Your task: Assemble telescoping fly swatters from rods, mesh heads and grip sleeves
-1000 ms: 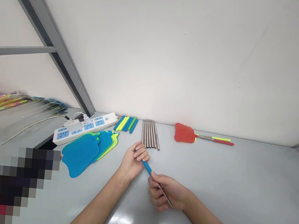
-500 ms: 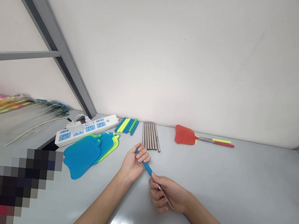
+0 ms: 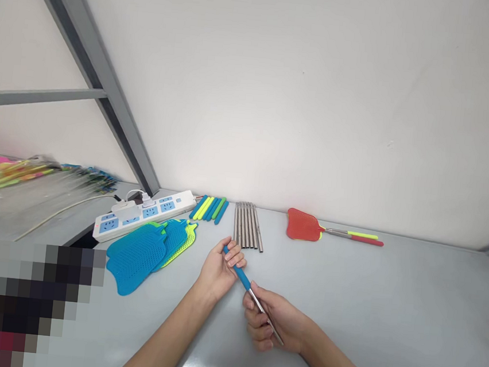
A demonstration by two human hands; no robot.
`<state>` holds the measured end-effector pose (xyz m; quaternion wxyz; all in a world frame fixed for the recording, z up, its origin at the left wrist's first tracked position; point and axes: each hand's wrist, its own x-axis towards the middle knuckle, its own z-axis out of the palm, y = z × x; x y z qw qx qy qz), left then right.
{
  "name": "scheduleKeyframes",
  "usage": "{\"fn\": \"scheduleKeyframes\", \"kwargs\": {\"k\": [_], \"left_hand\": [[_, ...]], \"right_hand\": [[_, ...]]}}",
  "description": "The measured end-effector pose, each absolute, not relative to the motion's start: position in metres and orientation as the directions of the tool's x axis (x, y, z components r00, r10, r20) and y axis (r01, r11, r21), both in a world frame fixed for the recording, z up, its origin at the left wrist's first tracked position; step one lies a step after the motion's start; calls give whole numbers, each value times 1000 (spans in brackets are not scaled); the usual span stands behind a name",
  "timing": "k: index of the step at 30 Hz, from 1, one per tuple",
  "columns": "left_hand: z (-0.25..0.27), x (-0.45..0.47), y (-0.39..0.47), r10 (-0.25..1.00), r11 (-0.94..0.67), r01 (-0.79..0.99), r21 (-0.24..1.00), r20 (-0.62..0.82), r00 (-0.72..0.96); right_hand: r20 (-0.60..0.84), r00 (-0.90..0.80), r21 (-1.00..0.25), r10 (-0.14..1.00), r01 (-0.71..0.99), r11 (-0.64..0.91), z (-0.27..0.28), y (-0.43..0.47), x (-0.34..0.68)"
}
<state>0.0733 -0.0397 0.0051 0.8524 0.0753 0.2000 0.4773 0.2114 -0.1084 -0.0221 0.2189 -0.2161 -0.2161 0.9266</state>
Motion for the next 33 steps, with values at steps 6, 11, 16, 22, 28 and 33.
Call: {"fn": "scheduleKeyframes", "kwargs": {"k": [6,11,16,22,28,33], "left_hand": [[4,73,-39,846,528,-788,316,-281,454],[2,73,-38,846,525,-787,324,-297,442],[0,73,-37,851,515,-787,340,-309,424],[-1,73,-35,875,460,-795,395,-355,329],[-1,76,-37,908,384,-771,508,-358,217],[1,81,-43,905,410,-728,549,-346,249]], "right_hand": [[-301,-810,-501,503,-314,-806,-24,-109,211],[-289,-817,-493,500,-321,-809,-25,-109,211],[-283,-816,-487,504,-331,-809,-23,-107,211],[-315,-774,-508,550,-352,-787,-21,-110,208],[-287,-628,-608,724,-464,-644,-18,-114,202],[-257,-657,-645,709,-429,-632,-18,-114,203]]}}
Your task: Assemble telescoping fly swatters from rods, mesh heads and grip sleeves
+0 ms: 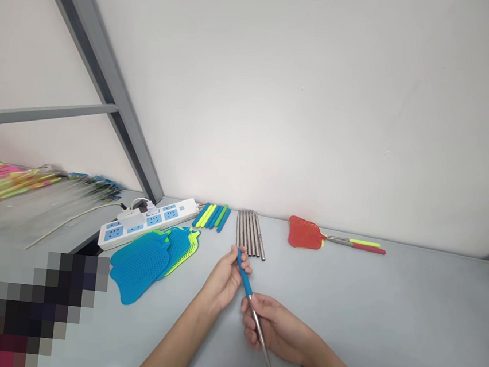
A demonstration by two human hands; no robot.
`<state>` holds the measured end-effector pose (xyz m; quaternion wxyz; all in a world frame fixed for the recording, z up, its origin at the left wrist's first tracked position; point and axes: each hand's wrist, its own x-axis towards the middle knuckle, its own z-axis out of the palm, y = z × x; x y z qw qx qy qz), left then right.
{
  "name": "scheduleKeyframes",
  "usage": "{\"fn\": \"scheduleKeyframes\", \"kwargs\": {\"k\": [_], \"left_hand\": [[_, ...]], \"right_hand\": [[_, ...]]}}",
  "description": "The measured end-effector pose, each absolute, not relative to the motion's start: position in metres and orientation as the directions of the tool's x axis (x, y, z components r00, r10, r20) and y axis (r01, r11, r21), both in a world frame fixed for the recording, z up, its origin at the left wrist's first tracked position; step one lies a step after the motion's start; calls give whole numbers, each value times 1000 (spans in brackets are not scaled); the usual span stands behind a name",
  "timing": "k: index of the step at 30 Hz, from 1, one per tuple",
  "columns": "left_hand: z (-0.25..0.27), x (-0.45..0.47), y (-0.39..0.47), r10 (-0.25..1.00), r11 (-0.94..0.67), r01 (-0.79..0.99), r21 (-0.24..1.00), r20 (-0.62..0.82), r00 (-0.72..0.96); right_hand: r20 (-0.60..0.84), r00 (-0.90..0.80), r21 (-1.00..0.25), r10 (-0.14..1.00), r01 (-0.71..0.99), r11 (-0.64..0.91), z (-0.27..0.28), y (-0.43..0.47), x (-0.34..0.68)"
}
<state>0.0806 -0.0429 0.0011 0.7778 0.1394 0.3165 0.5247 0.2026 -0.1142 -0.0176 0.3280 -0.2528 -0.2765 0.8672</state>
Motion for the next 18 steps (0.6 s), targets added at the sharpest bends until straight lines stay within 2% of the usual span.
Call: {"fn": "scheduleKeyframes", "kwargs": {"k": [5,9,11,14,18], "left_hand": [[0,87,-45,906,387,-742,548,-375,195],[0,101,-42,925,276,-766,581,-377,47],[2,111,-39,930,256,-765,591,-367,28],[6,123,-35,941,269,-766,584,-328,81],[10,130,-32,939,340,-776,532,-242,245]], "right_hand": [[-274,-739,-545,616,-408,-732,-21,-110,208],[-257,-743,-497,618,-447,-744,-25,-107,209],[-241,-729,-483,640,-482,-731,-27,-107,210],[-208,-685,-463,699,-561,-687,-29,-109,211],[-190,-622,-453,759,-631,-630,-30,-111,212]]}}
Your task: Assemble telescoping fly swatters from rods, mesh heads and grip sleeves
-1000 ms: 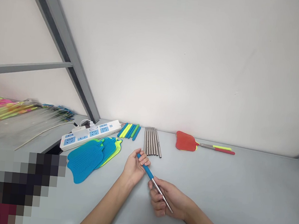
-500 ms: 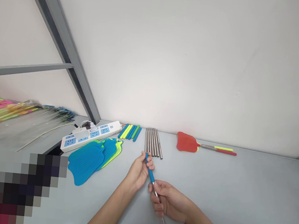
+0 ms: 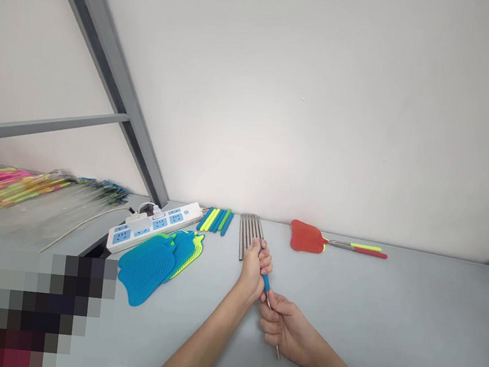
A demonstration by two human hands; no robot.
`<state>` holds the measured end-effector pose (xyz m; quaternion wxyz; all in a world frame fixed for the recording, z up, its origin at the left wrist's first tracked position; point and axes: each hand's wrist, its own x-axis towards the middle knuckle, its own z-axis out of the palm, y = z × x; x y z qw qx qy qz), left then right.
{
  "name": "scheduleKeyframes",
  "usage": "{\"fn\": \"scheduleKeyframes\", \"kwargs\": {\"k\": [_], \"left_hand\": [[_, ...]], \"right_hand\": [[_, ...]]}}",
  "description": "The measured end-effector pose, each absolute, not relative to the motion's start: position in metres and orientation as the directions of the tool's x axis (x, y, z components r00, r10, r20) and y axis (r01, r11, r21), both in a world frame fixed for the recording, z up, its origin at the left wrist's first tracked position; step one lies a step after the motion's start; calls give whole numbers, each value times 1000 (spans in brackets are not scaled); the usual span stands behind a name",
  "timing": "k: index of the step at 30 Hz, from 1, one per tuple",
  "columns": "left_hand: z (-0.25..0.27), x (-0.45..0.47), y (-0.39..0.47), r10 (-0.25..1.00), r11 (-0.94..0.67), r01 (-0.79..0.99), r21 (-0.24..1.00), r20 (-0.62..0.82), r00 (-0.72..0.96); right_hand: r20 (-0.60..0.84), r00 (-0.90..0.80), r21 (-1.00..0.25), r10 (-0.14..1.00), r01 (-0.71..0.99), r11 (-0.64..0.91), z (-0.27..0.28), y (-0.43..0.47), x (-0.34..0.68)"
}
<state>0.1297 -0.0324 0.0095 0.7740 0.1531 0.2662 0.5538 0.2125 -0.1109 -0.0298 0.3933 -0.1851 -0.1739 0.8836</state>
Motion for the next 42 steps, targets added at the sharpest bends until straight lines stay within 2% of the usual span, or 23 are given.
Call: {"fn": "scheduleKeyframes", "kwargs": {"k": [8,15,20,29,42], "left_hand": [[4,119,-31,870,487,-773,408,-145,471],[-3,135,-12,809,579,-706,408,-179,561],[-6,150,-3,807,574,-673,466,-182,562],[7,122,-14,835,480,-583,655,-139,532],[43,123,-18,871,375,-407,833,-166,463]], "right_hand": [[-268,-594,-474,759,-604,-641,-28,-113,213],[-314,-477,-472,821,-672,-571,-30,-107,215],[-300,-399,-497,866,-710,-499,-30,-106,214],[-298,-473,-499,829,-663,-557,-25,-104,211],[-248,-410,-554,878,-683,-476,-17,-107,205]]}}
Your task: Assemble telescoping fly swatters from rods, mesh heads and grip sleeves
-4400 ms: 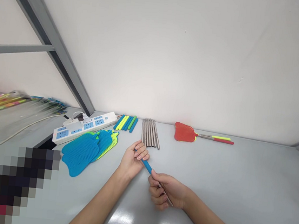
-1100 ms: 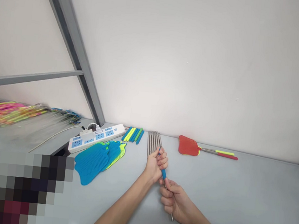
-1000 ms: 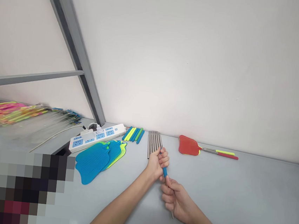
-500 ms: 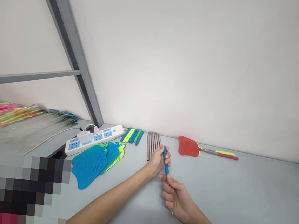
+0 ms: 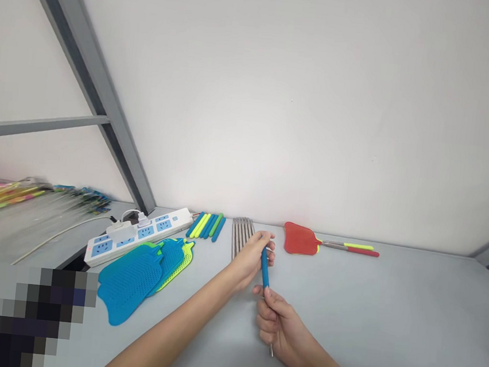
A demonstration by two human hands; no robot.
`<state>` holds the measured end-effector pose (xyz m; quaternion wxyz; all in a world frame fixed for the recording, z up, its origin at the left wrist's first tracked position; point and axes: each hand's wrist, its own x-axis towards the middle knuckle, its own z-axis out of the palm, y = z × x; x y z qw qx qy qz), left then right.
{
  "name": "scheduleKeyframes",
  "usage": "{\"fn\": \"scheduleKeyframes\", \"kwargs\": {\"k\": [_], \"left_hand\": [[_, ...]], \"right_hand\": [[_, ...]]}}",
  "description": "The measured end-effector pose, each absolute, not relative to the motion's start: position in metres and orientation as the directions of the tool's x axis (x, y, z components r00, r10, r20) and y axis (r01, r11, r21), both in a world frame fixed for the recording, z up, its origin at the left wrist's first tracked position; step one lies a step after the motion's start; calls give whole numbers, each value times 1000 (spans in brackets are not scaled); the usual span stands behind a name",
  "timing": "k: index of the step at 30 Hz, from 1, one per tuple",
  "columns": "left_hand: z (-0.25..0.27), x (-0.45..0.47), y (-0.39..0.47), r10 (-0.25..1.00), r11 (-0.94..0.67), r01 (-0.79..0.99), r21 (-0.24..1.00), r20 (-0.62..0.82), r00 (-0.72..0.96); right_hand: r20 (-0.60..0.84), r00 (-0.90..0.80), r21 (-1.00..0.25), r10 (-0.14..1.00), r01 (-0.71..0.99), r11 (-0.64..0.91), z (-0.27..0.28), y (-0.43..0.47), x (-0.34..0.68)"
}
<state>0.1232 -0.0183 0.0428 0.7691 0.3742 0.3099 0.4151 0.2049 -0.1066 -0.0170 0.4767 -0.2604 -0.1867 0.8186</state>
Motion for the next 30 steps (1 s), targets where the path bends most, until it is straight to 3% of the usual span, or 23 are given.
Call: {"fn": "scheduleKeyframes", "kwargs": {"k": [6,12,22,26,28,30], "left_hand": [[52,123,-31,809,445,-349,825,-202,552],[69,118,-41,764,461,-417,783,-111,636],[68,117,-49,694,614,-519,595,-92,715],[73,113,-44,679,557,-416,719,-106,726],[77,102,-39,699,420,-251,872,-134,703],[79,85,-31,738,166,35,986,-147,658]], "right_hand": [[-207,-452,-559,868,-673,-484,-2,-113,204],[-206,-528,-573,824,-617,-539,12,-122,208],[-109,-601,-435,791,-687,-582,0,-130,207],[-150,-630,-459,762,-639,-617,12,-129,213],[-154,-650,-496,744,-600,-627,18,-128,216],[-132,-633,-530,763,-605,-594,23,-127,219]]}}
